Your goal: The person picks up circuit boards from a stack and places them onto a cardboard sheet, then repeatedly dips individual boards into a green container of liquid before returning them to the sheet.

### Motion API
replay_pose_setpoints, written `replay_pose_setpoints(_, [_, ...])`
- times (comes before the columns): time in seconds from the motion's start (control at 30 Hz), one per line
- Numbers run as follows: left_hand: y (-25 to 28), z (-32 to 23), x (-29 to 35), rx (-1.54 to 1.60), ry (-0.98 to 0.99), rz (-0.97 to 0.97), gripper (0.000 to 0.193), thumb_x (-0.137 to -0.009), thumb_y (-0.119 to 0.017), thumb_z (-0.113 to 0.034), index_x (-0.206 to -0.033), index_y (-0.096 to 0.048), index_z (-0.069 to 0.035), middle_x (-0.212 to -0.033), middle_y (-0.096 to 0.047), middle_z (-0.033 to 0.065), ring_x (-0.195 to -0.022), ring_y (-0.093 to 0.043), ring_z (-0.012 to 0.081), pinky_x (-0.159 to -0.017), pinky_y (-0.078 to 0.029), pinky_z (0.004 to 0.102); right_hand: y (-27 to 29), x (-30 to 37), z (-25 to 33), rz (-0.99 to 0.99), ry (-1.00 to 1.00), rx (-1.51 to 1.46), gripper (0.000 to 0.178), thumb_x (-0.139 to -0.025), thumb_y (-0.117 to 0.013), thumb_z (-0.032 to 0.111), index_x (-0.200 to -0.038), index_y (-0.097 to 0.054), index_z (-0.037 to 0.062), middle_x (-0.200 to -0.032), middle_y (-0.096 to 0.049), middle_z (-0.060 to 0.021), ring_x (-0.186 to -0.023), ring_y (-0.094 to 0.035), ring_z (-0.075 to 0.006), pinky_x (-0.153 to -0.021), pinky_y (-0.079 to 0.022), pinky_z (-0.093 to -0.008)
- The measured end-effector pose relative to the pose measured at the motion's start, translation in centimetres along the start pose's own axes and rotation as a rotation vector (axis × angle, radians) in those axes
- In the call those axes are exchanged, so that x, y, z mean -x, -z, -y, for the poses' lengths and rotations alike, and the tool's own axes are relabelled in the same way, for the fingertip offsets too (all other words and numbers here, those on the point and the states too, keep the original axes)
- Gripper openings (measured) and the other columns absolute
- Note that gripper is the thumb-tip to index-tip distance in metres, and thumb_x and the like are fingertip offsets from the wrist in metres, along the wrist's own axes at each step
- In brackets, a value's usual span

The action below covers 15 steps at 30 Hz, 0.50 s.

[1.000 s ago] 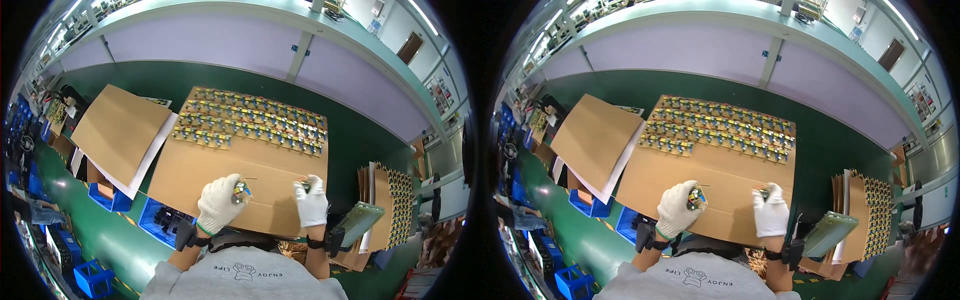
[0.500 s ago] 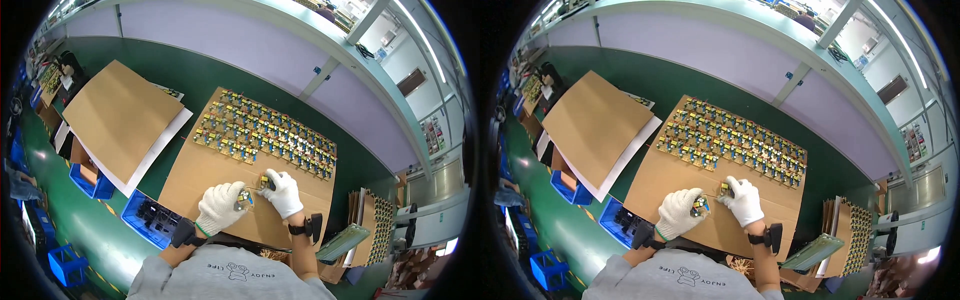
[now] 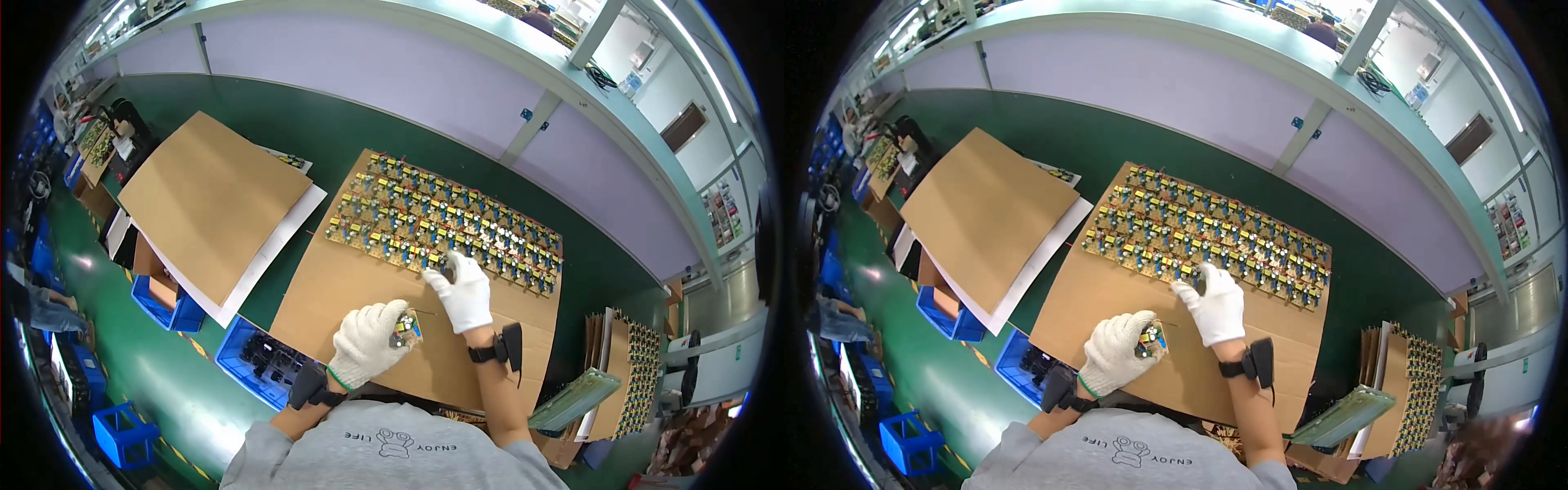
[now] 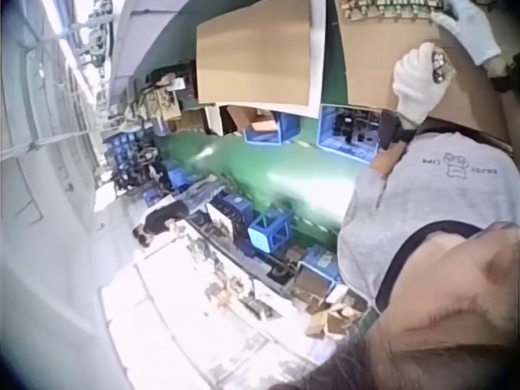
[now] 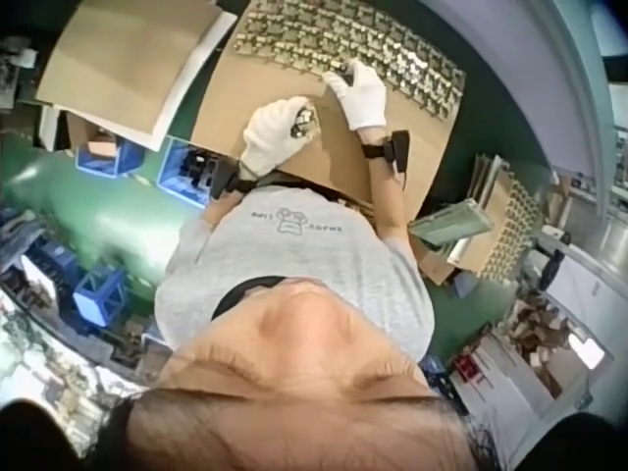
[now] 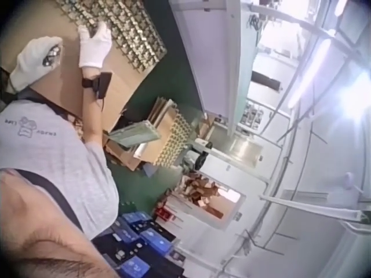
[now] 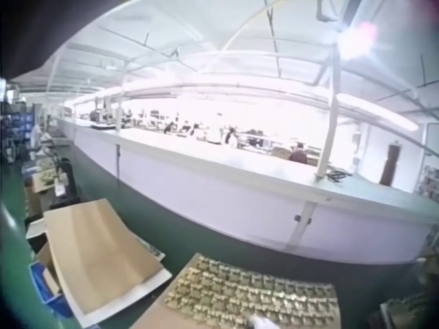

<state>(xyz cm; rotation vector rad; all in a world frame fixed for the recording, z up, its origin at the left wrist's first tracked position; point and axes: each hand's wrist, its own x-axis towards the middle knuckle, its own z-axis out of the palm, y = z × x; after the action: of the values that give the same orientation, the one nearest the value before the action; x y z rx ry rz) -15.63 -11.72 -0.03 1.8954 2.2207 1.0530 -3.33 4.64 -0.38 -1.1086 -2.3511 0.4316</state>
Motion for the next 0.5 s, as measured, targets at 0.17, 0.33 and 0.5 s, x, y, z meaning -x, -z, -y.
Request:
replay_pose_setpoints(0.17, [-0.3,-1.4,-0.5,-0.016,-0.046,0.05,0.078,-0.071,-0.075,-0.027,-0.135,-0.043,0.004,-0.087,-0.06,0.0068,-0.077,-0.061,0.023,-0.068,-0.048,0.0352,3.0,2.7,1.9,0.309,-0.542,-0.626,0.042,-0.095,-0.056,0.042,-0.103,-0.064,0.0015,-0.082,-0.066,-0.0166,-0.075,-0.063,-0.0323,-0.069,-0.048,-0.0412])
replay_pose_setpoints(0.33, [-1.5,-2.3,-0.8,-0.261,-0.081,0.081,0.069,-0.082,-0.061,-0.013,-0.142,-0.034,0.006,-0.089,-0.06,0.007,-0.081,-0.06,0.0247,-0.068,-0.05,0.0345,2.0,5.9,5.2,0.178,-0.425,-0.592,0.036,-0.099,-0.052,0.031,-0.095,-0.062,-0.0026,-0.067,-0.061,-0.0057,-0.062,-0.055,-0.0111,-0.056,-0.045,-0.0312])
replay_pose_setpoints(0.5, [-0.1,-2.7,-3.4,-0.061,-0.376,-0.094,0.084,-0.067,-0.077,-0.021,-0.137,-0.039,0.003,-0.093,-0.061,0.01,-0.085,-0.06,0.0311,-0.078,-0.048,0.0404,1.7,6.0,3.9,0.025,-0.469,-0.534,0.036,-0.098,-0.054,0.033,-0.085,-0.062,0.0005,-0.067,-0.064,-0.0123,-0.059,-0.063,-0.0223,-0.057,-0.048,-0.0338])
